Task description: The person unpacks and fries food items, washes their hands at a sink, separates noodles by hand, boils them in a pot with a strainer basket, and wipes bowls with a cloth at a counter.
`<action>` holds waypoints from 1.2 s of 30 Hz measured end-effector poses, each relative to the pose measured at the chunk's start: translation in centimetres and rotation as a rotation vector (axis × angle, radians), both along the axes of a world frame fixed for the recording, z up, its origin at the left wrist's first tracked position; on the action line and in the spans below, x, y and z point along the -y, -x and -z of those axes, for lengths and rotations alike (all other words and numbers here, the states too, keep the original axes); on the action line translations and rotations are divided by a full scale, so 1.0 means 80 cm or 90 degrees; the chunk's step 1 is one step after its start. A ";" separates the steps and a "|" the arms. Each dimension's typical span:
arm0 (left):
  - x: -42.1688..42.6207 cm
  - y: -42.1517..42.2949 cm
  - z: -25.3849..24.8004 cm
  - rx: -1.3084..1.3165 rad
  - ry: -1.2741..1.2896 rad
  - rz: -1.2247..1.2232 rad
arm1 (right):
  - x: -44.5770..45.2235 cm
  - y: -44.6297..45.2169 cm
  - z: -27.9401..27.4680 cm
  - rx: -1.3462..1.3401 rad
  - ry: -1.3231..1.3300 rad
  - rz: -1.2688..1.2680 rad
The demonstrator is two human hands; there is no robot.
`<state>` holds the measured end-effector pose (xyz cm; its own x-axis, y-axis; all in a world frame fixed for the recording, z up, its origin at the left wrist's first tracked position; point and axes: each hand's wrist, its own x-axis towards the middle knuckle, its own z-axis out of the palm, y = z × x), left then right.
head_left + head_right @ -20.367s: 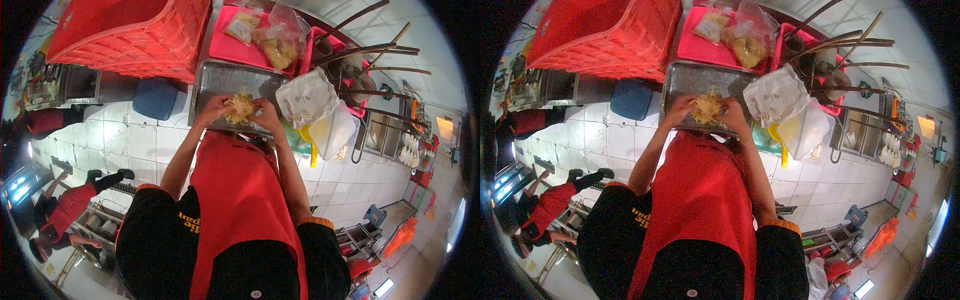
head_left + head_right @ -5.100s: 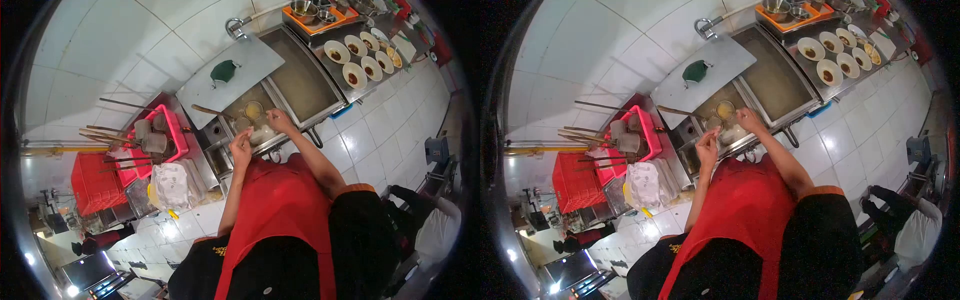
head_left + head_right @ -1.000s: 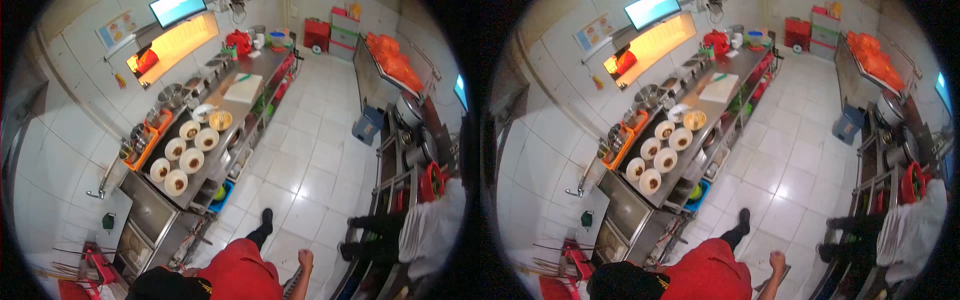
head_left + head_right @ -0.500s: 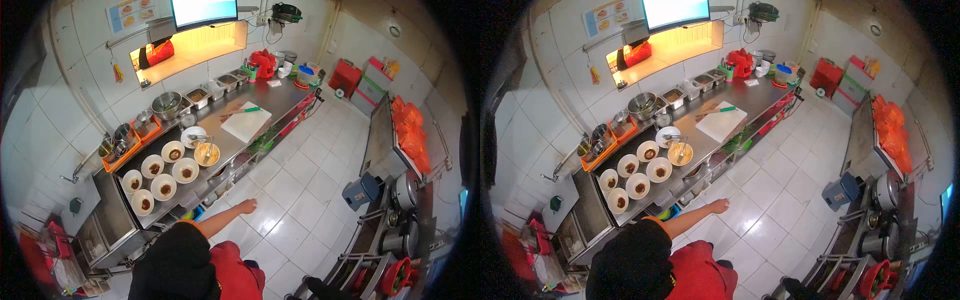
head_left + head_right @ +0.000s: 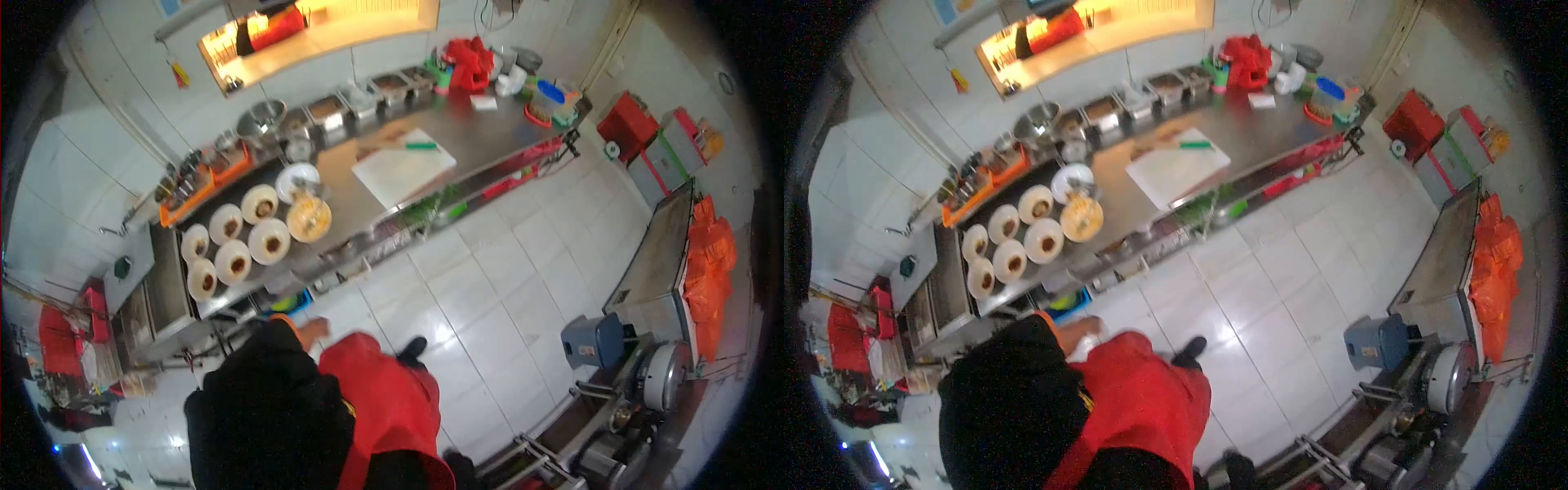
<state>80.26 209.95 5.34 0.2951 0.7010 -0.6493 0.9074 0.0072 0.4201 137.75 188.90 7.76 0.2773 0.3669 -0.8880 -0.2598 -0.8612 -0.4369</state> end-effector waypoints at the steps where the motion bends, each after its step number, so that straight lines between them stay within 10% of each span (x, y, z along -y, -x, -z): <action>1: 0.009 0.013 -0.022 -0.074 0.097 -0.041 | 0.019 -0.028 0.009 -0.028 0.037 0.012; 5: -0.038 -0.026 -0.118 -0.176 0.243 -0.103 | 0.000 -0.187 0.060 -0.186 0.081 0.038; 7: -0.082 -0.061 -0.093 -0.047 -0.126 0.073 | -0.123 -0.294 0.081 -0.305 0.034 -0.038; 10: -0.193 -0.185 -0.215 0.079 -0.260 -0.222 | -0.403 -0.340 0.043 -0.059 -0.081 -0.369; 12: -0.249 -0.222 -0.230 0.111 -0.277 -0.302 | -0.570 -0.258 -0.120 0.165 -0.227 -0.395; 19: -0.475 -0.312 -0.257 0.096 -0.536 -0.363 | -0.909 -0.074 -0.127 0.002 -0.582 -0.526; 21: -0.537 -0.318 -0.254 0.025 -0.545 -0.442 | -0.934 -0.003 -0.118 0.268 -0.632 -0.775; 26: -0.632 -0.293 -0.287 -0.055 -0.555 -0.446 | -0.936 0.140 -0.155 -0.161 -0.586 -1.158; 27: -0.639 -0.288 -0.267 -0.055 -0.590 -0.419 | -0.937 0.162 -0.130 -0.103 -0.403 -1.180; 28: -0.646 -0.275 -0.233 0.006 -0.596 -0.401 | -0.934 0.166 -0.042 -0.140 -0.678 -0.991; 36: -0.639 -0.288 -0.334 -0.211 -0.530 -0.185 | -1.122 0.197 -0.112 -0.059 -0.939 -0.837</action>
<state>103.30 261.10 32.07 -0.0745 0.9944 0.0743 0.9915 0.0658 0.1126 121.97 278.67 16.74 -0.7531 0.6082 0.2507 0.0636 0.4466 -0.8925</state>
